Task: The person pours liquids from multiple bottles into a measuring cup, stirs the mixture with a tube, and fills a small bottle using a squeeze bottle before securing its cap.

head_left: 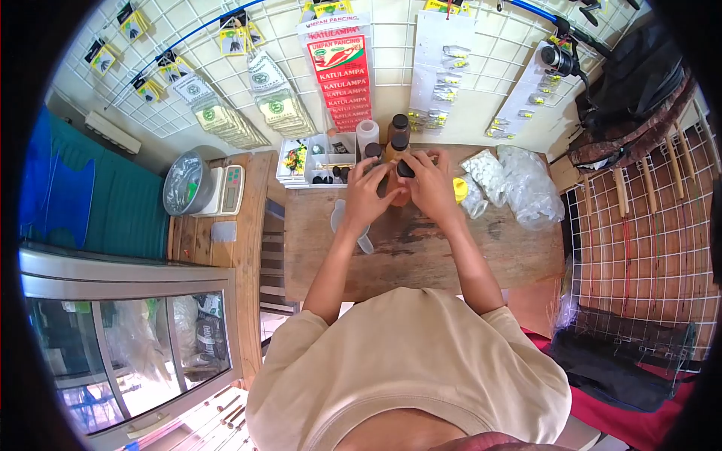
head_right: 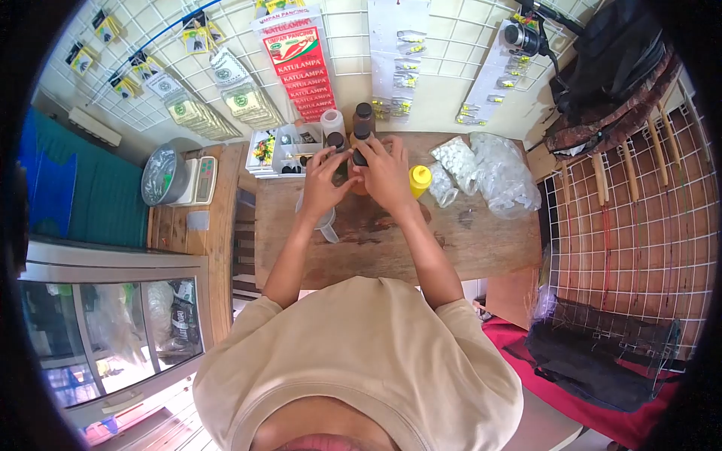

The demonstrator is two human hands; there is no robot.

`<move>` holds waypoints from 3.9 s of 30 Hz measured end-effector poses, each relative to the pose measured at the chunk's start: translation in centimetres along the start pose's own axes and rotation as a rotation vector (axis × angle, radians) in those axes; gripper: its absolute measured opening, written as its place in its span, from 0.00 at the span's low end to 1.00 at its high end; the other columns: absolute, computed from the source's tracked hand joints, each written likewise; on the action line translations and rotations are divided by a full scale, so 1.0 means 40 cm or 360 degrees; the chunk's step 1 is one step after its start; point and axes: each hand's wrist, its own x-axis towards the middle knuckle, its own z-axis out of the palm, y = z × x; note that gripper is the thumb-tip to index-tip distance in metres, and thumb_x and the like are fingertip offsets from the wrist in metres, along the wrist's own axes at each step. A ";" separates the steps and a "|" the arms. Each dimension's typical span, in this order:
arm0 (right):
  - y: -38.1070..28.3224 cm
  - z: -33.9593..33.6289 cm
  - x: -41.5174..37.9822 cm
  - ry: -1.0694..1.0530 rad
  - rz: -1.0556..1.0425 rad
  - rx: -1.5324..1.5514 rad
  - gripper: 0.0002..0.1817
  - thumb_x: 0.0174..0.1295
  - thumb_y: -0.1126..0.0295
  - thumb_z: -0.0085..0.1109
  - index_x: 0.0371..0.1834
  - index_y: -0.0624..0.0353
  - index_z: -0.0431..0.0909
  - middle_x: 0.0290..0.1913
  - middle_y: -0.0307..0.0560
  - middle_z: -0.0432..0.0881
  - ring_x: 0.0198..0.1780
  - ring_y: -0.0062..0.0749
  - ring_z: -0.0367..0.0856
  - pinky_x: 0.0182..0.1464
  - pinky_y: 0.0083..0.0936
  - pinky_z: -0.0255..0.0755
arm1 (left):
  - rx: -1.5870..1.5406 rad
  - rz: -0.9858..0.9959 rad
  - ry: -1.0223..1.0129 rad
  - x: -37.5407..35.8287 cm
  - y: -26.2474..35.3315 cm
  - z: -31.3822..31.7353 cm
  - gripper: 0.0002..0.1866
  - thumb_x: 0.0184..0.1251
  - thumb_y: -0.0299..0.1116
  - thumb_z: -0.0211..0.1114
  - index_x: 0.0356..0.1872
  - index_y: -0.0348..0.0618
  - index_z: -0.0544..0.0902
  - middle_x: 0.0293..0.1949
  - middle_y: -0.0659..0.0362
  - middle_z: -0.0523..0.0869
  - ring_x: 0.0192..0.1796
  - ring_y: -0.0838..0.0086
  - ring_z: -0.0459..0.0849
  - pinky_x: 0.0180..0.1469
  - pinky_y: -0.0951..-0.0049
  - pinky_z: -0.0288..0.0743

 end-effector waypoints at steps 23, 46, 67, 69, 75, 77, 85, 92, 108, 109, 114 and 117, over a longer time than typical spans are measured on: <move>0.006 0.156 -0.097 0.0035 0.0315 -0.0262 0.25 0.54 0.61 0.67 0.56 0.54 0.78 0.53 0.48 0.76 0.62 0.54 0.63 0.61 0.47 0.59 | 0.0434 -0.0690 -0.1008 -0.203 -0.102 0.015 0.38 0.50 0.47 0.72 0.66 0.56 0.70 0.73 0.51 0.58 0.74 0.41 0.51 0.68 0.36 0.56; 0.011 0.191 -0.107 0.0065 0.0385 -0.0056 0.21 0.54 0.71 0.65 0.53 0.61 0.79 0.49 0.51 0.77 0.53 0.49 0.72 0.54 0.42 0.65 | -0.0008 -0.0212 -0.0495 -0.084 -0.089 0.098 0.33 0.53 0.35 0.71 0.64 0.47 0.75 0.55 0.53 0.82 0.66 0.53 0.70 0.65 0.52 0.64; 0.033 0.142 -0.097 -0.0163 0.0187 0.0102 0.25 0.55 0.74 0.60 0.60 0.52 0.74 0.57 0.50 0.73 0.59 0.50 0.68 0.60 0.41 0.62 | -0.0062 -0.0334 -0.0381 -0.105 -0.091 0.110 0.30 0.54 0.37 0.72 0.61 0.48 0.78 0.53 0.54 0.84 0.60 0.53 0.74 0.63 0.54 0.66; 0.042 0.139 -0.090 -0.0228 0.0243 0.0104 0.25 0.54 0.76 0.58 0.59 0.52 0.75 0.57 0.50 0.73 0.60 0.50 0.68 0.60 0.41 0.61 | -0.0065 -0.0335 -0.0358 -0.101 -0.083 0.103 0.30 0.54 0.39 0.72 0.61 0.48 0.78 0.53 0.53 0.85 0.60 0.53 0.75 0.63 0.54 0.66; 0.050 0.112 -0.110 0.0196 0.0081 0.0378 0.23 0.54 0.80 0.57 0.57 0.54 0.75 0.54 0.54 0.74 0.56 0.52 0.71 0.59 0.42 0.65 | 0.0011 -0.0324 -0.0423 -0.098 -0.078 0.105 0.32 0.53 0.42 0.74 0.62 0.49 0.77 0.52 0.50 0.83 0.60 0.52 0.74 0.61 0.57 0.70; 0.051 0.121 -0.152 0.0353 0.0247 0.0337 0.23 0.53 0.77 0.59 0.55 0.56 0.74 0.55 0.53 0.74 0.55 0.53 0.72 0.56 0.43 0.66 | -0.0016 -0.0410 -0.0382 -0.105 -0.077 0.115 0.34 0.53 0.50 0.73 0.64 0.56 0.77 0.55 0.56 0.84 0.62 0.53 0.74 0.64 0.55 0.66; 0.101 0.253 -0.332 -0.0016 0.0599 0.0139 0.31 0.51 0.71 0.68 0.61 0.56 0.69 0.54 0.52 0.76 0.54 0.53 0.72 0.58 0.43 0.66 | 0.0058 -0.0325 -0.0299 -0.131 -0.074 0.112 0.38 0.54 0.50 0.73 0.67 0.49 0.72 0.60 0.57 0.80 0.65 0.53 0.70 0.68 0.55 0.62; 0.154 0.333 -0.381 -0.0406 0.0671 -0.0185 0.35 0.50 0.65 0.72 0.63 0.53 0.69 0.58 0.46 0.76 0.57 0.51 0.71 0.60 0.43 0.65 | 0.0277 -0.0318 -0.0139 -0.230 -0.077 0.088 0.42 0.53 0.50 0.73 0.68 0.46 0.67 0.68 0.52 0.68 0.72 0.48 0.59 0.71 0.49 0.56; 0.072 0.300 -0.204 0.0221 0.0628 0.0837 0.50 0.52 0.60 0.76 0.74 0.61 0.53 0.70 0.59 0.63 0.70 0.43 0.65 0.69 0.37 0.61 | -0.0038 -0.0619 -0.0262 -0.316 -0.127 0.061 0.60 0.45 0.48 0.79 0.73 0.33 0.49 0.73 0.38 0.54 0.75 0.45 0.55 0.75 0.55 0.52; 0.067 0.295 -0.193 0.0202 0.0611 0.0935 0.49 0.52 0.61 0.75 0.73 0.62 0.54 0.69 0.59 0.65 0.69 0.42 0.67 0.69 0.37 0.61 | -0.0056 -0.0640 -0.0269 -0.315 -0.126 0.059 0.60 0.45 0.48 0.79 0.73 0.32 0.50 0.73 0.38 0.55 0.75 0.46 0.55 0.75 0.55 0.53; 0.065 0.301 -0.187 0.0176 0.0665 0.1031 0.44 0.53 0.64 0.75 0.71 0.62 0.59 0.63 0.56 0.73 0.65 0.40 0.72 0.67 0.35 0.64 | -0.0031 -0.0568 -0.0234 -0.313 -0.137 0.052 0.56 0.45 0.48 0.79 0.71 0.32 0.55 0.70 0.37 0.61 0.73 0.46 0.60 0.73 0.55 0.55; 0.063 0.306 -0.188 0.0367 0.0507 0.0932 0.38 0.51 0.66 0.75 0.65 0.61 0.67 0.60 0.55 0.78 0.62 0.45 0.76 0.64 0.35 0.68 | -0.0257 -0.0697 -0.0323 -0.300 -0.157 0.034 0.54 0.46 0.48 0.79 0.69 0.31 0.59 0.68 0.38 0.66 0.72 0.46 0.62 0.72 0.55 0.58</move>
